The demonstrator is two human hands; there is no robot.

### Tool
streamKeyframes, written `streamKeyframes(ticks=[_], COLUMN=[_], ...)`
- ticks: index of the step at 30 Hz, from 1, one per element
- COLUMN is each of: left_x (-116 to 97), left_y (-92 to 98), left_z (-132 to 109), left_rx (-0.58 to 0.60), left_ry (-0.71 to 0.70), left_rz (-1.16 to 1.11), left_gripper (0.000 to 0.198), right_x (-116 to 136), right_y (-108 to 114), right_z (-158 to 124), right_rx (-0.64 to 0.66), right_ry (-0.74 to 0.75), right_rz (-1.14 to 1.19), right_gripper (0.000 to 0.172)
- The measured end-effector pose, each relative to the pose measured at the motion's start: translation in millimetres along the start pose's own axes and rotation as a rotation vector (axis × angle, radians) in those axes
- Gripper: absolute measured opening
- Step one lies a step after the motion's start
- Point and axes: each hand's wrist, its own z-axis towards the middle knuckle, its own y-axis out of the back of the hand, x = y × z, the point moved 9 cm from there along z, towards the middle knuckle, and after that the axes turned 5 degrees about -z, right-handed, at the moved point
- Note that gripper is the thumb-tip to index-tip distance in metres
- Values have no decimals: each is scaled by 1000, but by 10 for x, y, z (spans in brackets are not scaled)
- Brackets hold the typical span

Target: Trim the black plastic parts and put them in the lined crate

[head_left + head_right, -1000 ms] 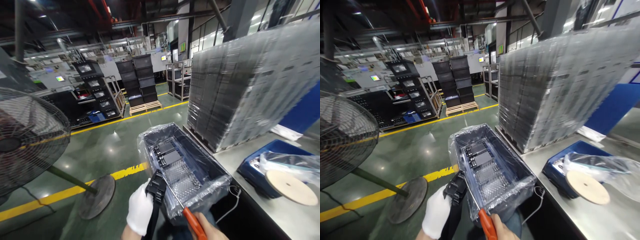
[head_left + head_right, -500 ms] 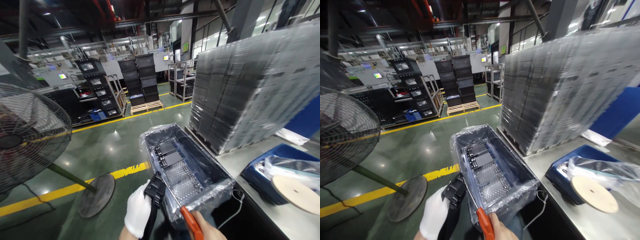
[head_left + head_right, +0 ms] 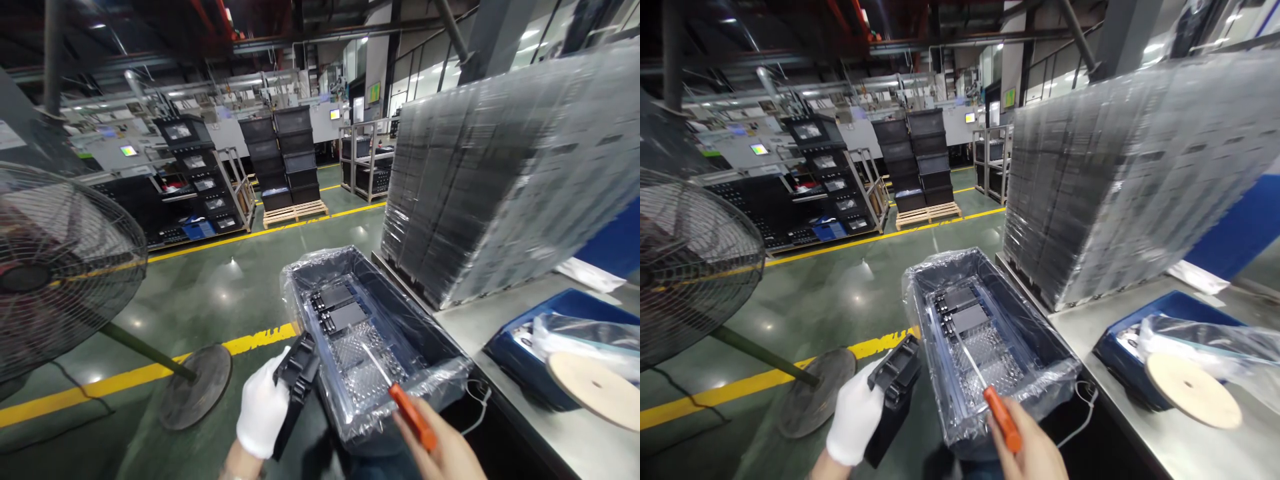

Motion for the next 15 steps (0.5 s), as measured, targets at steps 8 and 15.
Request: streamKeyframes(ticks=[8,15], left_x=[-827,-1454], left_y=[-360,-648], left_z=[-76,-189], left_rx=[246,236], left_ry=[-452,-776], left_rz=[11,-50], left_gripper=[37,43], right_x=[-277,98], right_y=[73,752], right_z=[506,53], right_rx=[-98,-120], right_ry=[-106,-127], right_rz=[-11,173], right_gripper=[28,39])
